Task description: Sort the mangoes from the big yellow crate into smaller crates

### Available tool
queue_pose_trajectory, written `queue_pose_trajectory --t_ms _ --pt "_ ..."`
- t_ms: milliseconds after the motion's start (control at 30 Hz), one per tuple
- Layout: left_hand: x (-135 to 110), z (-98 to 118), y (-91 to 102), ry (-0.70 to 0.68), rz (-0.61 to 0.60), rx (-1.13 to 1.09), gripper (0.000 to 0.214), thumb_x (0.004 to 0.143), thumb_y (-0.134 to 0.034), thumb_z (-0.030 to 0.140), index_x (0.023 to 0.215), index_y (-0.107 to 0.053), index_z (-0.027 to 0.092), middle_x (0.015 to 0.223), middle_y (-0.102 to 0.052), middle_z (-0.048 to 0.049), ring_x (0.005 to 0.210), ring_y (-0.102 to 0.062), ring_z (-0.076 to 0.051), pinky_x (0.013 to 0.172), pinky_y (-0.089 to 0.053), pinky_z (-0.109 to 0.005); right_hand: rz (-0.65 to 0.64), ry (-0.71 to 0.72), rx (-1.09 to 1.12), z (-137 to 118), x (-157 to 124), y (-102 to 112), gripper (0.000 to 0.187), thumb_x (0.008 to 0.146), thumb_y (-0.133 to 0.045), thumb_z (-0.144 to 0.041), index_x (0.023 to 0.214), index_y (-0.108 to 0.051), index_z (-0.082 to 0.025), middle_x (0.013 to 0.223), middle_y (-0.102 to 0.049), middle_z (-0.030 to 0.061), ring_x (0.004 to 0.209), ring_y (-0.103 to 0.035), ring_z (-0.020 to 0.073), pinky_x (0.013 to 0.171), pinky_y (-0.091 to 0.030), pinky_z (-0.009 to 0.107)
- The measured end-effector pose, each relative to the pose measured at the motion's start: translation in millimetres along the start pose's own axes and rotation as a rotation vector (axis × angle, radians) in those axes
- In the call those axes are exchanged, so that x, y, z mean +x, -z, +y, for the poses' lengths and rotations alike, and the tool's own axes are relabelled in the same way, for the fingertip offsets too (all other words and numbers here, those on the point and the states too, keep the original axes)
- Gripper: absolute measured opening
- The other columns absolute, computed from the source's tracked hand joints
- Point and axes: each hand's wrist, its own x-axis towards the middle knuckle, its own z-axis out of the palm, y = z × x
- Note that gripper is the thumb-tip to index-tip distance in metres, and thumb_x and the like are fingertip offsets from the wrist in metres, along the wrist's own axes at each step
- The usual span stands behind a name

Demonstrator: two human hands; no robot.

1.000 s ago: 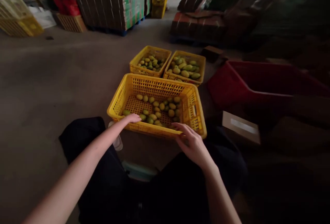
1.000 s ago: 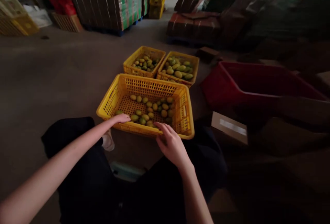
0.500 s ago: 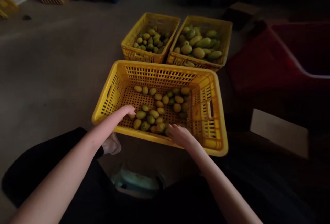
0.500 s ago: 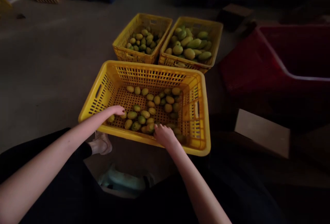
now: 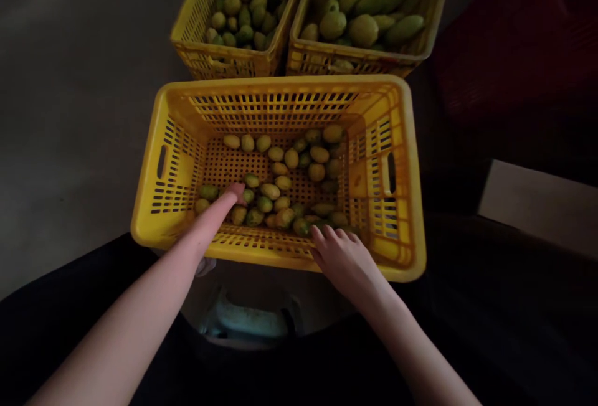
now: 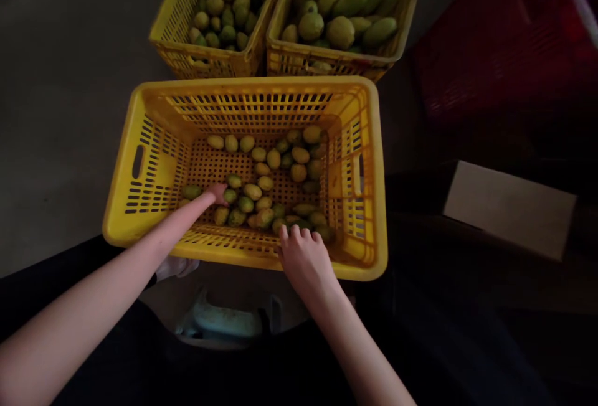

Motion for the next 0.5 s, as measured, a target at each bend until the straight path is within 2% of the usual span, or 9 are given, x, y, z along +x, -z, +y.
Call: queue_pose_trajectory --t_ms 133,233,300,367,433,500 --pt "-25 2 35.8 0.085 0.025 0.138 0.061 0.067 -0.082 0.046 0.111 -0.063 0.009 0.117 -0.066 -0.0153 0.113 -0.057 -0.032 0.096 -0.043 -0.035 -0.010 -0.004 0.033 3 -2 8 0.034 0.094 -0.047 -0.026 0.125 -0.056 -0.013 0.110 -0.067 0.0172 0.101 -0.065 0.0302 0.081 -0.047 0.037" --pt "-75 -12 79.3 0.044 0.111 0.077 0.070 0.062 -0.081 0.049 0.114 -0.063 0.007 0.118 -0.065 -0.0123 0.114 -0.058 -0.031 0.096 -0.042 -0.034 0.004 -0.017 0.038 6 -4 13 0.034 0.094 -0.048 -0.028 0.124 -0.057 -0.013 0.114 -0.067 0.0172 0.104 -0.065 0.0308 0.083 -0.048 0.038" --pt "-129 -27 107.5 0.013 0.147 -0.097 0.071 0.064 -0.077 0.051 0.118 -0.062 0.008 0.115 -0.067 -0.0088 0.112 -0.060 -0.028 0.096 -0.043 -0.034 0.023 -0.028 0.031 10 -6 15 0.034 0.094 -0.048 -0.029 0.124 -0.057 -0.013 0.114 -0.067 0.0176 0.104 -0.065 0.0313 0.083 -0.049 0.040" --pt "-196 -42 124.4 -0.094 0.124 -0.382 0.071 0.066 -0.074 0.054 0.123 -0.061 0.014 0.118 -0.067 -0.0063 0.115 -0.059 -0.026 0.098 -0.043 -0.034 0.048 -0.039 0.017 15 -7 17 0.036 0.095 -0.046 -0.030 0.125 -0.056 -0.012 0.114 -0.067 0.0182 0.104 -0.065 0.0316 0.083 -0.049 0.040" --pt "-265 -57 122.3 -0.073 0.190 -0.692 0.072 0.064 -0.074 0.056 0.125 -0.061 0.018 0.120 -0.068 -0.0052 0.117 -0.058 -0.028 0.101 -0.044 -0.037 0.077 -0.053 0.006 20 -8 19 0.037 0.096 -0.044 -0.031 0.125 -0.055 -0.011 0.115 -0.066 0.0184 0.105 -0.066 0.0309 0.085 -0.049 0.039" --pt "-326 -70 100.0 0.039 0.325 -1.055 0.076 0.065 -0.068 0.061 0.129 -0.057 0.022 0.117 -0.069 -0.0049 0.113 -0.060 -0.031 0.097 -0.048 -0.042 0.105 -0.071 0.006 24 -8 20 0.037 0.097 -0.043 -0.032 0.125 -0.055 -0.011 0.116 -0.066 0.0182 0.107 -0.065 0.0300 0.086 -0.048 0.037"
